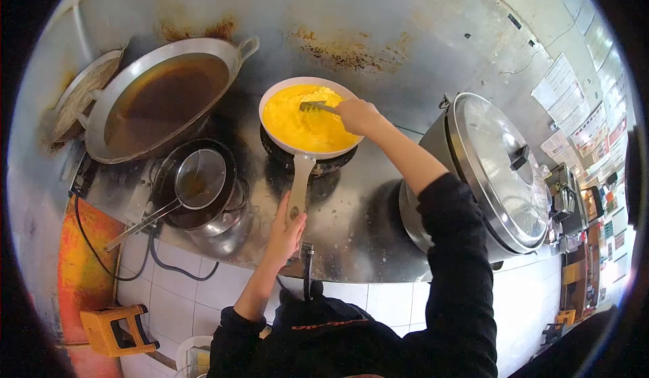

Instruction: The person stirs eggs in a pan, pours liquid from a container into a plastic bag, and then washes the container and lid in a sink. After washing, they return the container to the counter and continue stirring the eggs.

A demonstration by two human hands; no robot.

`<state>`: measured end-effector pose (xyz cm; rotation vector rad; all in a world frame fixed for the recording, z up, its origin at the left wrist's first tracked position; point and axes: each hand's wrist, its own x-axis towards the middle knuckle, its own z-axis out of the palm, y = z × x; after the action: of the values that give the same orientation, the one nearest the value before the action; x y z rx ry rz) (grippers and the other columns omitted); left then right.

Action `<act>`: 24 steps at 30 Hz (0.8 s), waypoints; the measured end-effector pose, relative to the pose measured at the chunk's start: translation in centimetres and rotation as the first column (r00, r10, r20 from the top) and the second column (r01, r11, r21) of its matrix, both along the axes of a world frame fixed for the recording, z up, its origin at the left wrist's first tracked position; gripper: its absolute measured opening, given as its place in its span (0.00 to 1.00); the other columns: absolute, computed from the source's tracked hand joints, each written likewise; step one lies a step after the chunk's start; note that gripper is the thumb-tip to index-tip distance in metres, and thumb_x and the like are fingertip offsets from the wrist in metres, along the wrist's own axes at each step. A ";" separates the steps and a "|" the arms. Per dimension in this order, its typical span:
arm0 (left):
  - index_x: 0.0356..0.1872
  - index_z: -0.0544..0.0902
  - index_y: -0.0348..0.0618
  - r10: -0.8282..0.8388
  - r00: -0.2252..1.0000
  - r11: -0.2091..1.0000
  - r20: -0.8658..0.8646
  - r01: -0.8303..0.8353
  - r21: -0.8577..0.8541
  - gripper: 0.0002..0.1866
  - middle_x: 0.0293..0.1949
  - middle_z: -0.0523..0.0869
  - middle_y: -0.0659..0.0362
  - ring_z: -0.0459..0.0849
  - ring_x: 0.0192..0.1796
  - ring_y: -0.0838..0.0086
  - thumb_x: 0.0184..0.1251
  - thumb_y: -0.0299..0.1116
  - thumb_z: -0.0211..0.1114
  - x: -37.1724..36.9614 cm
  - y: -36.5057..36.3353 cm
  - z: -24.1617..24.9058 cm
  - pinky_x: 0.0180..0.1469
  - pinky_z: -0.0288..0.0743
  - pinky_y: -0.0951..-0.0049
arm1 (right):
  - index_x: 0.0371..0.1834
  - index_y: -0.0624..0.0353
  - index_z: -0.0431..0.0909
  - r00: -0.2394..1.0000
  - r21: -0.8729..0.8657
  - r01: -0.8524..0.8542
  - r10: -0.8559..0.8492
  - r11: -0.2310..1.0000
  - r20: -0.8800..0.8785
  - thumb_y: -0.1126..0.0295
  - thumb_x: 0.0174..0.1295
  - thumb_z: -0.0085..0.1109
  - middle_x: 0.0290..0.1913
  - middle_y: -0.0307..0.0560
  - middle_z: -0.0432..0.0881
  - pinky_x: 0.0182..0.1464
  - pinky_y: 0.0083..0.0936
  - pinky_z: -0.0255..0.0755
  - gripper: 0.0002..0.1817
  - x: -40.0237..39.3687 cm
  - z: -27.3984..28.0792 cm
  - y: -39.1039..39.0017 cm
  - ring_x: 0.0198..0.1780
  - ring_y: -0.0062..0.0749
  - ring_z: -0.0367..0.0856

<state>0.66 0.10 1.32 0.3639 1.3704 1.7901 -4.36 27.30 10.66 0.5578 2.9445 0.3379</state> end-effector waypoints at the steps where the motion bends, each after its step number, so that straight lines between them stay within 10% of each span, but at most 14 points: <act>1: 0.64 0.50 0.52 -0.001 1.000 1.000 -0.008 0.001 -0.001 0.31 0.19 0.66 0.68 0.59 0.15 0.88 0.60 0.31 0.53 0.0 0.0 -0.1 0.13 0.51 0.88 | 0.44 0.47 0.74 1.000 0.012 0.006 -0.006 1.000 -0.015 0.75 0.48 0.49 0.35 0.50 0.78 0.38 0.36 0.73 0.18 -0.7 -0.1 0.0 0.39 0.41 0.78; 7: 0.64 0.49 0.48 0.007 0.998 0.999 -0.069 -0.004 0.051 0.32 0.20 0.66 0.68 0.59 0.15 0.88 0.60 0.32 0.53 0.0 0.1 -0.8 0.13 0.50 0.88 | 0.35 0.60 0.77 0.988 -0.022 0.031 -0.034 0.999 -0.149 0.72 0.50 0.49 0.35 0.53 0.79 0.39 0.35 0.73 0.11 -2.4 2.1 1.2 0.38 0.40 0.79; 11: 0.64 0.49 0.48 0.006 0.999 0.999 -0.048 -0.004 0.038 0.32 0.20 0.66 0.68 0.59 0.15 0.88 0.60 0.32 0.53 0.0 0.1 -0.2 0.13 0.50 0.88 | 0.43 0.46 0.77 0.990 0.063 -0.121 0.116 0.991 0.079 0.71 0.50 0.48 0.35 0.48 0.79 0.34 0.34 0.72 0.16 -1.1 9.9 2.1 0.34 0.38 0.78; 15: 0.64 0.49 0.48 0.011 0.999 0.999 -0.036 -0.009 0.041 0.32 0.20 0.67 0.68 0.59 0.15 0.88 0.60 0.32 0.53 0.0 0.2 -0.5 0.12 0.50 0.88 | 0.47 0.48 0.75 0.965 -0.170 0.128 -0.084 0.977 0.248 0.67 0.49 0.50 0.31 0.48 0.80 0.34 0.32 0.71 0.18 4.0 17.7 -3.0 0.29 0.35 0.77; 24: 0.64 0.49 0.49 0.007 0.999 0.999 -0.032 -0.005 0.044 0.32 0.19 0.67 0.68 0.59 0.14 0.88 0.60 0.32 0.54 -0.2 0.2 -0.7 0.12 0.51 0.88 | 0.37 0.58 0.77 0.975 -0.075 -0.168 0.176 0.983 0.132 0.72 0.48 0.48 0.32 0.54 0.79 0.36 0.34 0.72 0.13 6.2 7.1 -7.6 0.35 0.44 0.78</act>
<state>0.45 0.26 0.66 0.4139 1.3578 1.8286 1.86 19.68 17.75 0.2600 2.8624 0.2874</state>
